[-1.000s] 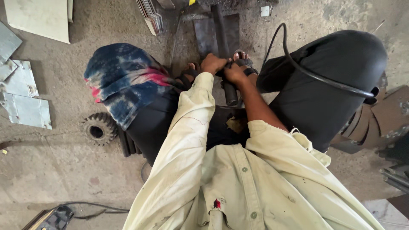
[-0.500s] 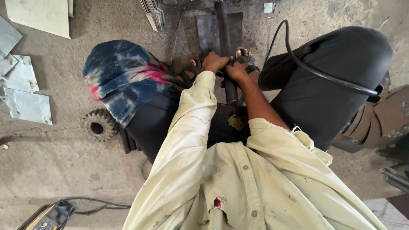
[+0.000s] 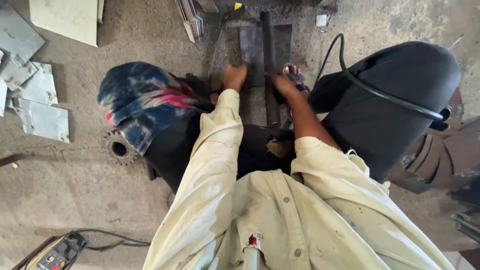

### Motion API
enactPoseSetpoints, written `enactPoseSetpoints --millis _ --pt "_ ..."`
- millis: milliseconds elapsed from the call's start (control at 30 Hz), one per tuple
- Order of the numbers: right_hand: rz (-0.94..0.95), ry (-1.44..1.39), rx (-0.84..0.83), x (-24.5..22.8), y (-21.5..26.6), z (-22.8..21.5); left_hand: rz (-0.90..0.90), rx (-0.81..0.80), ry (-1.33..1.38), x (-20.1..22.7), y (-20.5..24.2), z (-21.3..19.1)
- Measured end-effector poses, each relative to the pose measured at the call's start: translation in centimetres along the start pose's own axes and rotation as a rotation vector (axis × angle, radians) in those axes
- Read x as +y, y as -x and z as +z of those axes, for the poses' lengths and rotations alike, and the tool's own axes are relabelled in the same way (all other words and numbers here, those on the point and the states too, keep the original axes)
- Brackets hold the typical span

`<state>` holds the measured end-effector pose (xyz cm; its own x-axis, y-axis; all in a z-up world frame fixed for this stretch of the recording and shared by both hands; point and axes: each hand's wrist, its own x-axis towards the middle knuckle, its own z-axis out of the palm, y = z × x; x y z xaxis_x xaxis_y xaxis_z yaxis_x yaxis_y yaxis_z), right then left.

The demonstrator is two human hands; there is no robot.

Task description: The person welds a circular metal plate onto the end of a cylindrical metal pipe using a handheld welding tool. They repeatedly position the pipe, apply the weld, and inspect the joint, occasionally using a hammer to tap the assembly.

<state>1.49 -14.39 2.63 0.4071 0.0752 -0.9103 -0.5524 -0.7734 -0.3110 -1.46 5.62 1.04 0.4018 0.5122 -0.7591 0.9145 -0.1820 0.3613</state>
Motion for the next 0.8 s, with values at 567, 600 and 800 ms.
enactPoseSetpoints --millis 567,600,800 --pt "0.079 -0.599 -0.01 0.4 0.3 1.4 -0.19 -0.142 -0.079 2.6 2.9 6.4" --pt "0.023 -0.58 -0.001 0.3 0.4 1.3 -0.216 -0.142 -0.058 3.1 3.1 6.0" --pt "0.001 -0.583 -0.024 -2.3 1.7 -0.4 -0.244 -0.139 -0.103 4.7 2.0 5.2"
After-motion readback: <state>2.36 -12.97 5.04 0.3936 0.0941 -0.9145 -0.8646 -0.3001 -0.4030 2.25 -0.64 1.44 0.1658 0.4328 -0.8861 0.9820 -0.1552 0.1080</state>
